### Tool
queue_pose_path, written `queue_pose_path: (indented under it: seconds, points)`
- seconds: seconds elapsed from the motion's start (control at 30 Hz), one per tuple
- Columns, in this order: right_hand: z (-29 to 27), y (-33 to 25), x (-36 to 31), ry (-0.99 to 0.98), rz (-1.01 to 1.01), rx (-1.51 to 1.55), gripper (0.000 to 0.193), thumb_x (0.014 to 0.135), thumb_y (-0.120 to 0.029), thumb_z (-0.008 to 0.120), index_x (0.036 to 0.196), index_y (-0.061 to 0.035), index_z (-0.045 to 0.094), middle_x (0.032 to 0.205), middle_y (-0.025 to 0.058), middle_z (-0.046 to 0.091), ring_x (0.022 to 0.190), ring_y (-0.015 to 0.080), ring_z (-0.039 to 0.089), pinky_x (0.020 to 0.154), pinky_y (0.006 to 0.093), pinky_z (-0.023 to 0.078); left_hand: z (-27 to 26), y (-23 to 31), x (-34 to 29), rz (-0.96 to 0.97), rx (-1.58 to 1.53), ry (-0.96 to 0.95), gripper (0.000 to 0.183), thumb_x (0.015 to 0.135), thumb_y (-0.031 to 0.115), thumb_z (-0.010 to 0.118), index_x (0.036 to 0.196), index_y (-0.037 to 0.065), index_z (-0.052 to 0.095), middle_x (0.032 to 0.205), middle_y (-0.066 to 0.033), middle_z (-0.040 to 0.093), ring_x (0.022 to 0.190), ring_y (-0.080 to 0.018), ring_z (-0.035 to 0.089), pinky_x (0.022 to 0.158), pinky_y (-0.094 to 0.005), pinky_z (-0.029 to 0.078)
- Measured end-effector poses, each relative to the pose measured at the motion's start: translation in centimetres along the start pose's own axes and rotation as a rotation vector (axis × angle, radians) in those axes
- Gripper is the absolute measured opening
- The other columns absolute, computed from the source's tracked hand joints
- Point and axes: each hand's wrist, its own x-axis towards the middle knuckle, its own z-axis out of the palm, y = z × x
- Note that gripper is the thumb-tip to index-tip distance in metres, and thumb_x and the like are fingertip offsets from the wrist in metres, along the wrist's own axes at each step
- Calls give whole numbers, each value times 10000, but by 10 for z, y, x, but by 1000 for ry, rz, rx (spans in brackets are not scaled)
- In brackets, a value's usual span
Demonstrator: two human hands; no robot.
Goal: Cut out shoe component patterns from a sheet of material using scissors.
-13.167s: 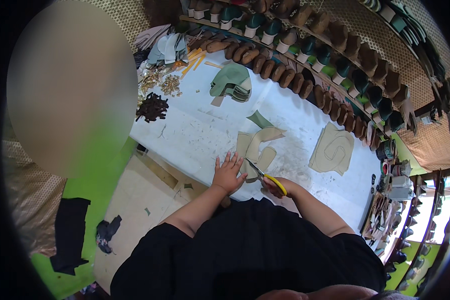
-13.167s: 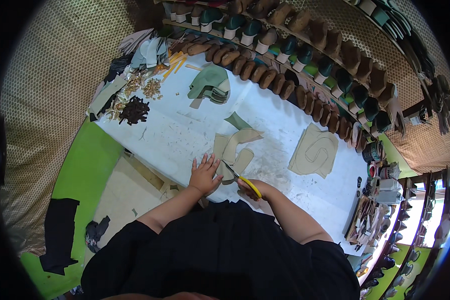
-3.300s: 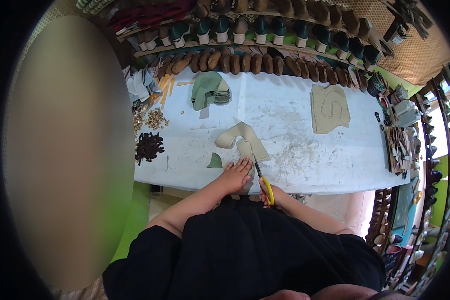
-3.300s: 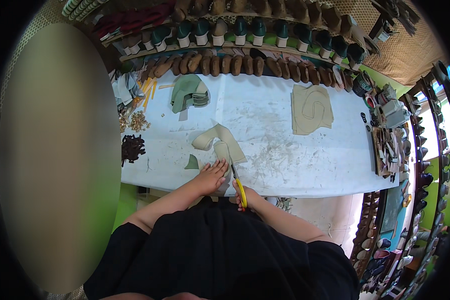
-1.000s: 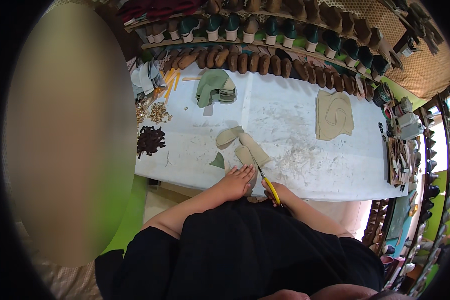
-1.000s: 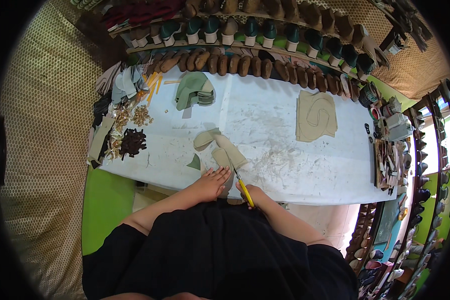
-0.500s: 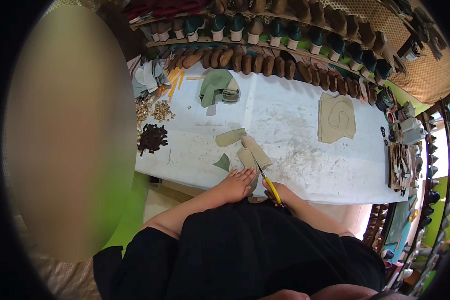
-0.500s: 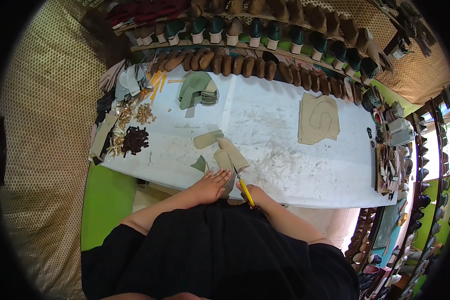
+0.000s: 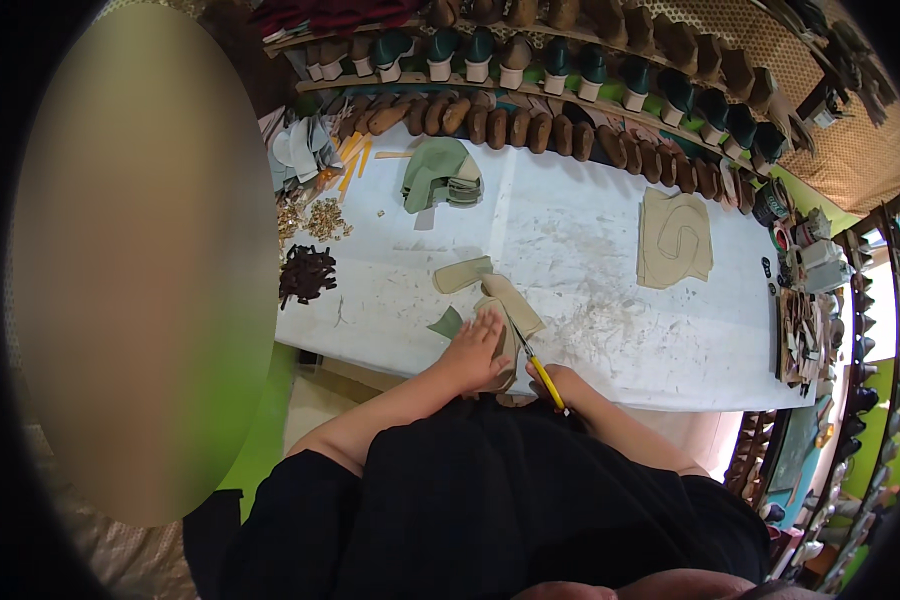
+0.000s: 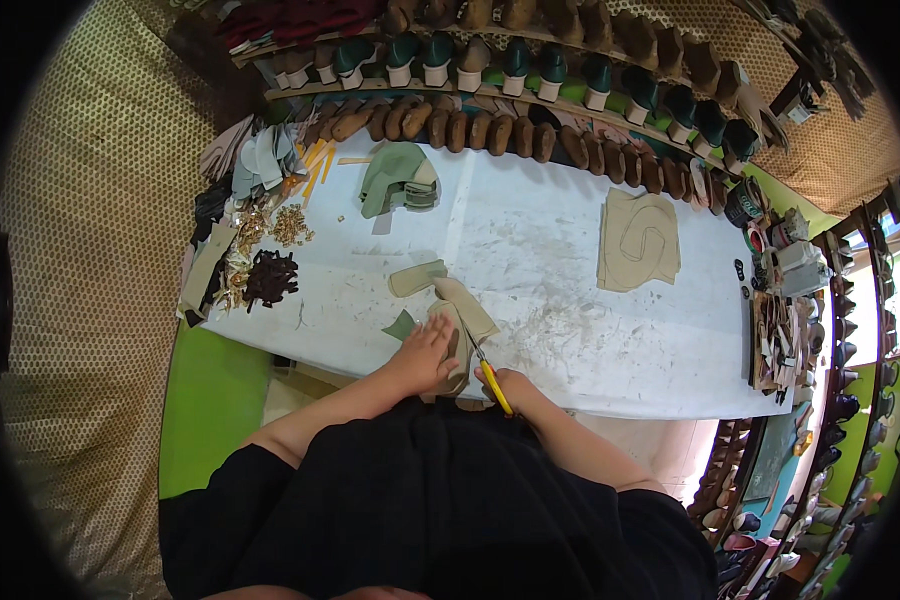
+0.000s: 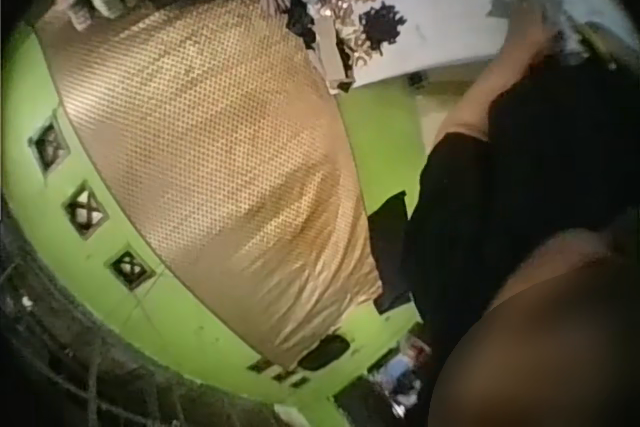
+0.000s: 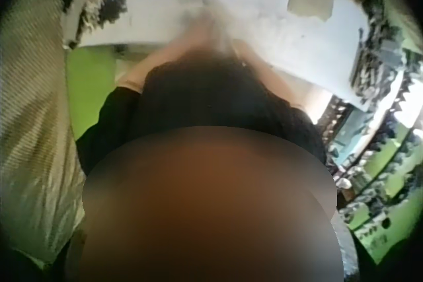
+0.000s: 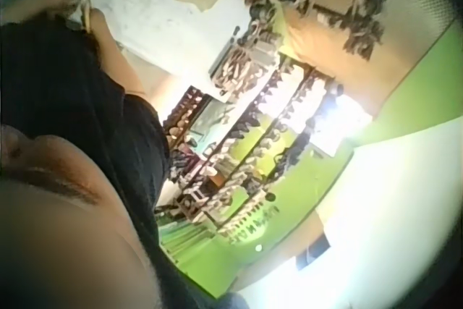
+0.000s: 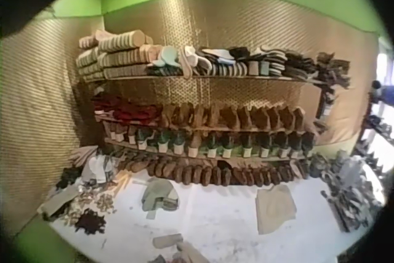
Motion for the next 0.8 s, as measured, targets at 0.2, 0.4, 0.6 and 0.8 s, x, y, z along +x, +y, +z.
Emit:
queue_pose_path:
  seconds: [0.2, 0.4, 0.6, 0.8]
  points:
    - [-4, -5, -6, -24, 74, -35, 859, 894, -751, 408, 926, 67, 667, 822, 254, 673, 797, 386, 664, 766, 432, 512, 8, -17, 15, -168, 167, -35, 893, 925, 596, 466, 1556, 53, 143, 1642, -127, 61, 1514, -306, 73, 1195, -527, 100]
    - [-8, -18, -13, -90, 134, 129, 649, 932, -657, 482, 826, -27, 595, 580, 59, 538, 451, 173, 512, 419, 311, 446, 11, -15, 9, -128, 191, 50, 963, 882, 630, 516, 1555, 50, 145, 1639, -135, 71, 1509, -322, 88, 1193, -534, 96]
    - [-5, -22, -12, -97, 152, 225, 622, 945, -646, 471, 802, -49, 573, 545, 29, 490, 426, 148, 477, 405, 296, 430, 16, -22, 8, -89, 181, 103, 940, 871, 605, 544, 1543, 49, 192, 1633, -142, 106, 1505, -325, 108, 1187, -542, 103]
    - [-1, -9, -5, -88, 56, 154, 783, 935, -700, 399, 777, 39, 603, 617, 144, 576, 461, 248, 581, 441, 358, 497, 27, -31, 9, -40, 238, 188, 824, 903, 496, 552, 1534, 69, 237, 1623, -129, 164, 1491, -325, 173, 1179, -542, 143]
